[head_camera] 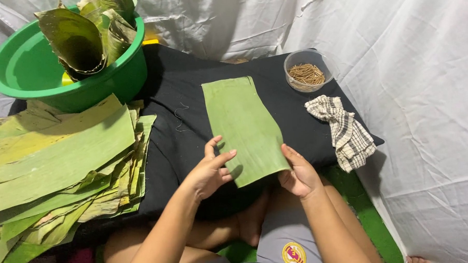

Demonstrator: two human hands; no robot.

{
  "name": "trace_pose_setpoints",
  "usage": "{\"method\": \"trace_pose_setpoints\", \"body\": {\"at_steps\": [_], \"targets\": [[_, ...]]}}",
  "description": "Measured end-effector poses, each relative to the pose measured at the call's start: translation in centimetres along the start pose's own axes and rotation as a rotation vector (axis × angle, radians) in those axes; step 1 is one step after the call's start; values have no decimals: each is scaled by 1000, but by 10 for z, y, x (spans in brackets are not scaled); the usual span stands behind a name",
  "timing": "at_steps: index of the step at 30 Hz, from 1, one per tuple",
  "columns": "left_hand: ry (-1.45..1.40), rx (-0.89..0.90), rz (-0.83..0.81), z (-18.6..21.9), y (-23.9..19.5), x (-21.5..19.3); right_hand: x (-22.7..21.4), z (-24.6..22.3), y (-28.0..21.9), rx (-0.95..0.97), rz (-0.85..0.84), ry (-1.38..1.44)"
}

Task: Cleaning banana leaves with a cloth and folding them into cone shapes

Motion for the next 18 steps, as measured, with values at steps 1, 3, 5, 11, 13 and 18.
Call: {"method": "trace_pose_setpoints", "body": {"at_steps": [1,3,5,11,13,18], "targets": [[1,2,1,-5,12,-10,1,5,0,0,-2,1],[-35,175,36,-14,37,-29,4,13,0,-28,4,-154],[107,301,55,-20,44,-47,-3,12,-1,-85,53,-319],[631,510,172,-13,31,-55,-8,-23,-20,-259,117,-578],[672,512,181,-11,24,-51,-21,-30,-16,-314,124,-537],[566,461,134,-9,9,-34,-36,-46,-23,-465,135,-677]]}}
Point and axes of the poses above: each hand's wrist, its own y-axis towards the middle knuckle, its own x-axis out of the palm, z = x × y, the point moved 1 cm from there along y, towards the middle knuckle, and after that the axes turned 14 degrees about -y, right-handed, at the moved point
